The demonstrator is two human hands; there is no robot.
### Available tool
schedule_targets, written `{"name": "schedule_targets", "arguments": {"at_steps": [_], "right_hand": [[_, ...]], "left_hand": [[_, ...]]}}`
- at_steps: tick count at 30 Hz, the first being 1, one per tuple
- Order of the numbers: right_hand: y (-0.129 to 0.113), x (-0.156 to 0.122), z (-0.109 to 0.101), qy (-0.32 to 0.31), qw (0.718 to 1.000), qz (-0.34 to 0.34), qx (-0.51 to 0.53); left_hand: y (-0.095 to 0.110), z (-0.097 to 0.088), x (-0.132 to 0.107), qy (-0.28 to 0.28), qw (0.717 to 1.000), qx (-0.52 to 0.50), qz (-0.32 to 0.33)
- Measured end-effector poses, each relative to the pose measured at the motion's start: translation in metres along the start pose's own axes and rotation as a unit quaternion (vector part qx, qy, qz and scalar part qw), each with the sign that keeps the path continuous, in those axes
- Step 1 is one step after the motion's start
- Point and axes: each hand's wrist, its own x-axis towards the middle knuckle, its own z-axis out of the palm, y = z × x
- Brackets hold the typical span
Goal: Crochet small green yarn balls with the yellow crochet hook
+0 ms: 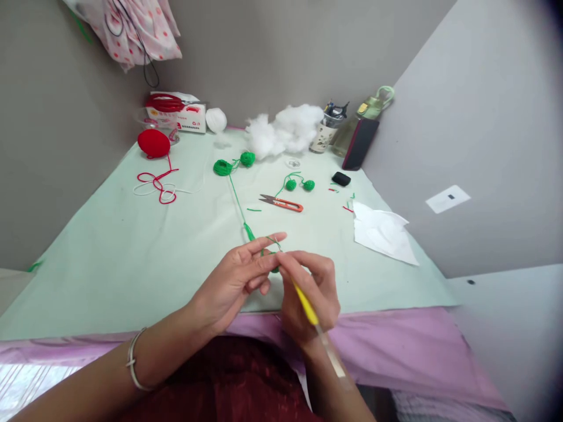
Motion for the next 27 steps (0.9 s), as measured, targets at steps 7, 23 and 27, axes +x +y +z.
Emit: {"name": "schedule_targets", "arguments": {"at_steps": [7, 23, 27], "right_hand": [[0.002, 0.01, -0.003, -0.005, 0.939, 0.228, 0.257], [0.008, 0.007, -0.003, -0.039, 0.917, 0.265, 0.295], [0.009, 0.008, -0.001, -0.029, 0.898, 0.29, 0.331]], "left_hand": [[0.002, -0.002, -0.001, 0.003, 0.996, 0.069, 0.05], [0.005, -0.004, -0.002, -0.034, 0.998, 0.053, 0.01], [0.006, -0.002, -0.002, -0.031, 0.998, 0.051, 0.02]]}}
